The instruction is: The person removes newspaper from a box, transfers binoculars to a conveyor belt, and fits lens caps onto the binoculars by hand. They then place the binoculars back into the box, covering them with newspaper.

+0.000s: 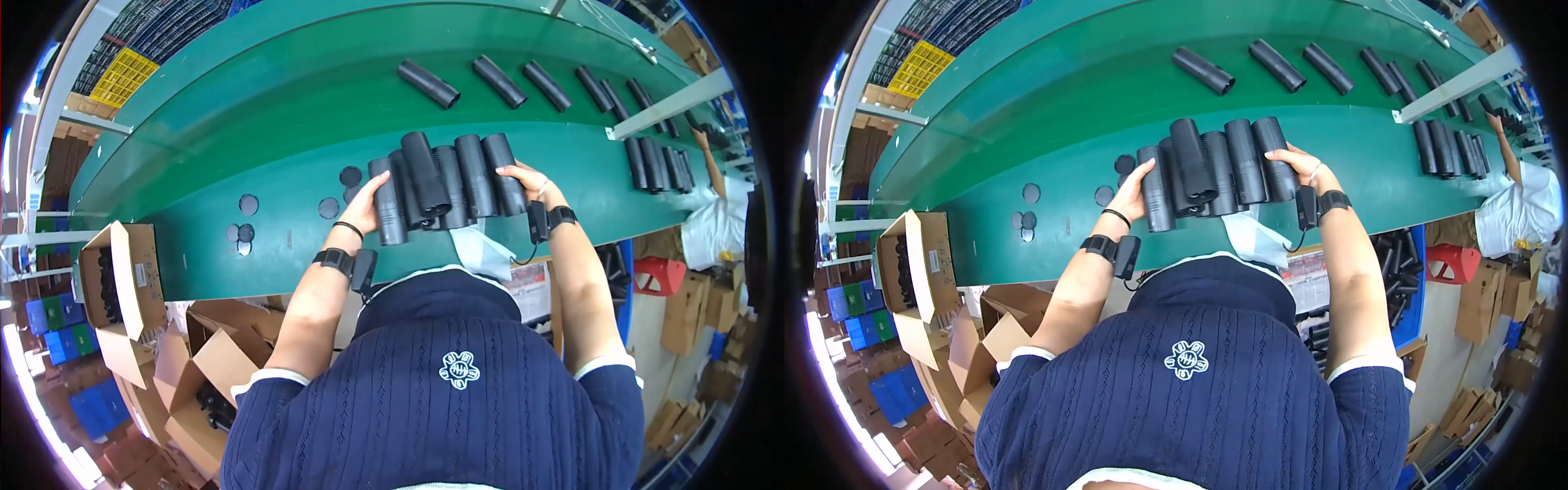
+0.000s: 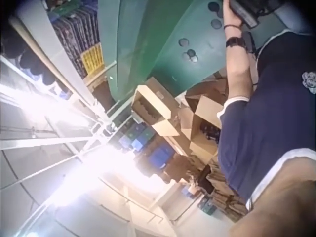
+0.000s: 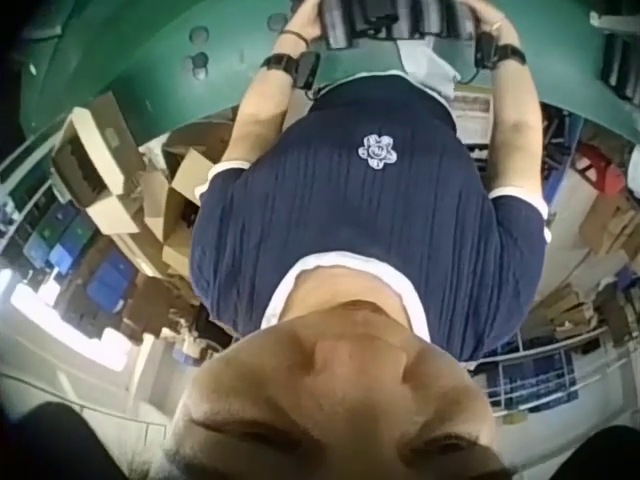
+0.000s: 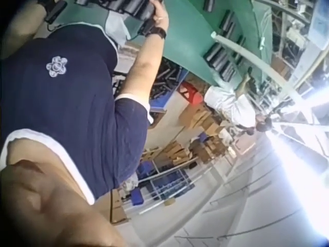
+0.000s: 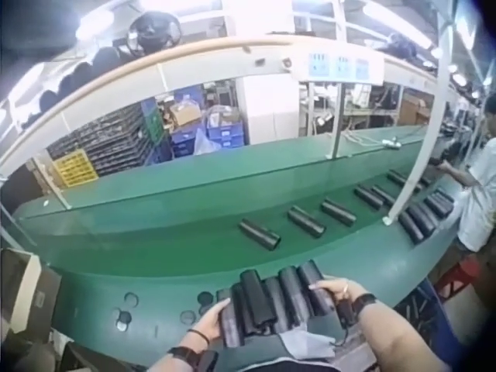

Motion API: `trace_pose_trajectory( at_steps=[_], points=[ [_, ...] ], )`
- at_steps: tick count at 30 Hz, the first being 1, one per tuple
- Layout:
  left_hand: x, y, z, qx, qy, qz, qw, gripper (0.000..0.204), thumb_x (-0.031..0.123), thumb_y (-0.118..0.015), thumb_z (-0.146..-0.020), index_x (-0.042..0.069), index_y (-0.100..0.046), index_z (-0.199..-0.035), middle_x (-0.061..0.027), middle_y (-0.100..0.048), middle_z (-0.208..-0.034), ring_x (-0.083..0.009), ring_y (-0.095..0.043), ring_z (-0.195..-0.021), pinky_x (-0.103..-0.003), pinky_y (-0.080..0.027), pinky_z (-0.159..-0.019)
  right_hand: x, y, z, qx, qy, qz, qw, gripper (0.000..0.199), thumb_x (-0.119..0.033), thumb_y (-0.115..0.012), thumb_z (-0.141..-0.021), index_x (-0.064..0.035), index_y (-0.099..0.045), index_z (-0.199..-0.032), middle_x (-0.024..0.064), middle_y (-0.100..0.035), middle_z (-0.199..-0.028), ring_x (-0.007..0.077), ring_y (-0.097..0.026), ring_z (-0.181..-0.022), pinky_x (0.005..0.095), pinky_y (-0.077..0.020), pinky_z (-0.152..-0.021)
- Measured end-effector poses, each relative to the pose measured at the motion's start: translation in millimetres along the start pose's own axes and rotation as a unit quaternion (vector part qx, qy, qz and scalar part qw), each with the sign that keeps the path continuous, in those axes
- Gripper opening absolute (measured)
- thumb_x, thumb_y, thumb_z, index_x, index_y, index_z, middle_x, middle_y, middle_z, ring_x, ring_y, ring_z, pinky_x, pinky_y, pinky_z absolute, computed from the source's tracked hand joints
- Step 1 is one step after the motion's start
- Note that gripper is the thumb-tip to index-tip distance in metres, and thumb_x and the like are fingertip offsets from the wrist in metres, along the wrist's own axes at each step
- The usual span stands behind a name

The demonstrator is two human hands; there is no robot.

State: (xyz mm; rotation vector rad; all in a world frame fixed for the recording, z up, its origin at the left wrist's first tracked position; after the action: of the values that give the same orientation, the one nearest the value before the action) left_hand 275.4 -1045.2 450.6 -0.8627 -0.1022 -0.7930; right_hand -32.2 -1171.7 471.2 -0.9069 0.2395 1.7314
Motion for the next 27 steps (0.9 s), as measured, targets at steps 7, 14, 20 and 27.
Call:
trace_pose_trajectory(
  at_steps=[7, 14, 20, 27],
  points=[
    [-2, 26, -11, 0.104, -0.026, -0.149, 0.983, 0.059, 0.03, -0.078, -0.078, 0.012, -0.047, -0.125, -0.0065, -0.059, -0.114, -0.0219, -0.059, -0.103, -0.045, -0.051, -0.082, 6, 55, -24, 0.154, 0.054, 0.222, 0.961, 0.094, -0.036, -0.079, -0.069, -0.0024, -0.03, -0.142, 0.0211, -0.057, -0.119, 0.0283, -0.059, -0.106, 0.0412, -0.0506, -0.088],
    [6, 29, -4, 0.198, -0.115, -0.281, 0.932, 0.085, 0.029, -0.077, -0.078, -0.003, -0.025, -0.139, -0.0191, -0.047, -0.13, -0.0288, -0.051, -0.117, -0.041, -0.046, -0.094, -4, 41, 33, 0.368, 0.27, 0.513, 0.727, 0.05, -0.034, -0.073, -0.078, -0.0039, -0.055, -0.113, 0.021, -0.063, -0.094, 0.0341, -0.061, -0.083, 0.0385, -0.0495, -0.073],
    [4, 69, -22, 0.284, -0.133, -0.386, 0.867, 0.101, 0.042, -0.069, -0.081, -0.001, -0.008, -0.148, -0.0287, -0.025, -0.146, -0.0358, -0.027, -0.137, -0.044, -0.029, -0.109, 83, -45, 68, 0.102, 0.265, 0.592, 0.755, 0.043, -0.045, -0.075, -0.071, -0.0087, -0.065, -0.092, 0.0146, -0.064, -0.094, 0.034, -0.063, -0.086, 0.0423, -0.0509, -0.073],
    [2, 20, -6, 0.295, -0.119, -0.498, 0.807, 0.105, 0.053, -0.062, -0.082, 0.002, 0.0, -0.15, -0.0355, -0.002, -0.15, -0.0411, 0.001, -0.143, -0.043, -0.01, -0.115, 122, -60, 67, 0.064, 0.293, 0.536, 0.789, 0.02, -0.013, -0.067, -0.071, -0.0043, -0.061, -0.089, 0.0129, -0.061, -0.094, 0.0342, -0.062, -0.085, 0.0423, -0.0497, -0.073]
  ],
)
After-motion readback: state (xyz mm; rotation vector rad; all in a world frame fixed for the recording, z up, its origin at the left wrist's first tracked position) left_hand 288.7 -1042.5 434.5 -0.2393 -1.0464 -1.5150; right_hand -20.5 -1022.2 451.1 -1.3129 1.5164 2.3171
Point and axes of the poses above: each hand's wrist, its own z-axis away from the middle knuckle, its own y-axis out of the back of the hand, x = y × z, the point moved 6 cm from there along -z, towards the middle knuckle
